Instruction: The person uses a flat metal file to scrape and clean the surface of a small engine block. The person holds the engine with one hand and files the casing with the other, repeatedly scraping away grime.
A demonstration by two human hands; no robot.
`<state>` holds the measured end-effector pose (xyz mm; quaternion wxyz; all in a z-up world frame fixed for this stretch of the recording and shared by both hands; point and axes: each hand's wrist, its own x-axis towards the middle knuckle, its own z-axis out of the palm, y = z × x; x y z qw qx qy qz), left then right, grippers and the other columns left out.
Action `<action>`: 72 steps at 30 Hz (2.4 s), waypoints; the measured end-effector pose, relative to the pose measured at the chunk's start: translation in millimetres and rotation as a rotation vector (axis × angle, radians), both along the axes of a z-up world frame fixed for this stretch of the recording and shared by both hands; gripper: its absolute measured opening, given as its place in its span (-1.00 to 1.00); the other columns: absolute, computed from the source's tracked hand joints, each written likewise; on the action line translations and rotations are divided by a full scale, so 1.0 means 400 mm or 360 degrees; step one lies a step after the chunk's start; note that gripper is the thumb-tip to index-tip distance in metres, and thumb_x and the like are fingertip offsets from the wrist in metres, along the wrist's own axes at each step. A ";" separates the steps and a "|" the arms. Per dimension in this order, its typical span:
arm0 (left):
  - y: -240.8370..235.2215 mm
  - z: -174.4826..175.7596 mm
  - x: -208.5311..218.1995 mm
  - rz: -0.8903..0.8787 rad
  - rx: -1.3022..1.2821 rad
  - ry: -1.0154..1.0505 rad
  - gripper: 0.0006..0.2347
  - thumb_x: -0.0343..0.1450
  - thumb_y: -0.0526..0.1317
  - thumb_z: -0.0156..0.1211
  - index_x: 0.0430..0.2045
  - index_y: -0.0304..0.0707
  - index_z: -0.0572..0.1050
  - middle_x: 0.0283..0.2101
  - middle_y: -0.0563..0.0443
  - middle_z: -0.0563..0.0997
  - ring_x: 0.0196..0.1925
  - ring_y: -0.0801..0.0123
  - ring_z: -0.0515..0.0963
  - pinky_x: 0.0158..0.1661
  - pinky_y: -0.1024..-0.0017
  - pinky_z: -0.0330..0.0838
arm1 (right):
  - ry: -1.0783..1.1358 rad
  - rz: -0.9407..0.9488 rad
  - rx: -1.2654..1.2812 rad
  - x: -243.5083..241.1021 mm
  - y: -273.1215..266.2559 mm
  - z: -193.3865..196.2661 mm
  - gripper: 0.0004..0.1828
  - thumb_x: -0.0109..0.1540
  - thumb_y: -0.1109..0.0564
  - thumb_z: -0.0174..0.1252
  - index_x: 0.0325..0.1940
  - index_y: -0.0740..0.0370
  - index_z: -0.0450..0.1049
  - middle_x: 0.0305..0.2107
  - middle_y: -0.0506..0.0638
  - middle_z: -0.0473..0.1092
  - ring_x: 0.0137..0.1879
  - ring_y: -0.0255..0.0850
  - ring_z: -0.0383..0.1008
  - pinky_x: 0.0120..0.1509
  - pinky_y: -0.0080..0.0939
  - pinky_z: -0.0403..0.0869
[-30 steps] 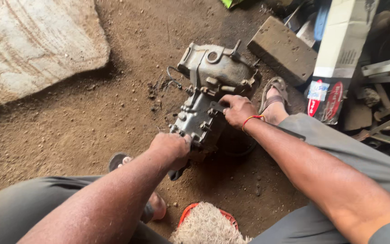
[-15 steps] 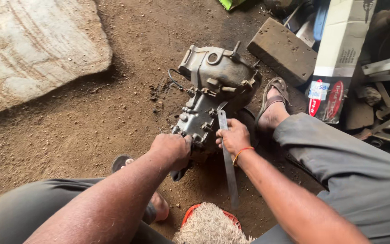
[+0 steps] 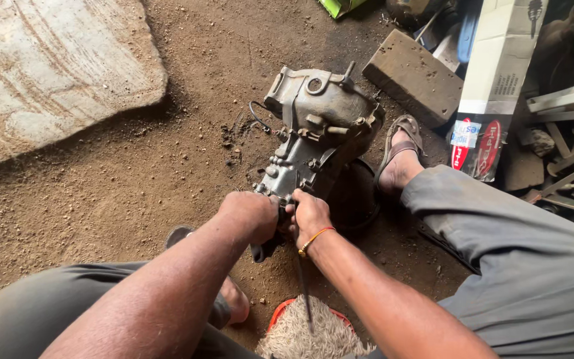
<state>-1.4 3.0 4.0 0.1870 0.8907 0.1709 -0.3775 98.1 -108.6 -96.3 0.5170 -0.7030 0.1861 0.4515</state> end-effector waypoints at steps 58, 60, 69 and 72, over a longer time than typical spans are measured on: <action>0.037 -0.010 -0.039 0.0137 -0.0054 0.0084 -0.73 0.50 -0.07 0.13 -0.01 -0.19 0.52 -0.01 -0.06 0.66 0.03 0.25 0.68 0.04 0.26 0.56 | -0.0161 -0.0774 0.0379 0.041 0.151 -0.086 -0.78 0.25 0.24 0.12 -0.44 0.12 0.26 -0.67 -0.06 0.19 -0.66 -0.25 0.16 -0.62 -0.21 0.21; 0.037 -0.014 -0.040 0.0153 -0.0034 0.0017 -0.76 0.48 -0.13 0.15 -0.02 -0.18 0.54 0.01 -0.08 0.66 0.07 0.21 0.66 0.05 0.23 0.55 | -0.0251 -0.0789 0.0285 0.033 0.164 -0.087 -0.77 0.26 0.25 0.10 -0.43 0.11 0.23 -0.67 -0.06 0.19 -0.65 -0.26 0.17 -0.62 -0.21 0.20; 0.067 -0.023 -0.056 0.0388 -0.0128 0.0016 -0.78 0.50 -0.12 0.09 -0.09 -0.17 0.58 0.01 -0.09 0.67 0.10 0.15 0.64 0.07 0.23 0.53 | -0.0228 -0.0883 0.0259 0.021 0.207 -0.054 -0.79 0.29 0.23 0.05 -0.43 0.20 0.23 -0.66 0.00 0.21 -0.64 -0.24 0.17 -0.63 -0.23 0.16; 0.079 -0.030 -0.063 0.0422 -0.0191 0.0106 -0.79 0.46 -0.14 0.13 -0.07 -0.09 0.59 0.03 -0.01 0.66 0.11 0.23 0.66 0.09 0.27 0.53 | -0.0023 -0.0222 0.0558 0.030 0.159 -0.005 -0.87 0.29 0.27 0.05 -0.36 0.22 0.29 -0.54 0.03 0.34 -0.55 -0.28 0.24 -0.56 -0.28 0.23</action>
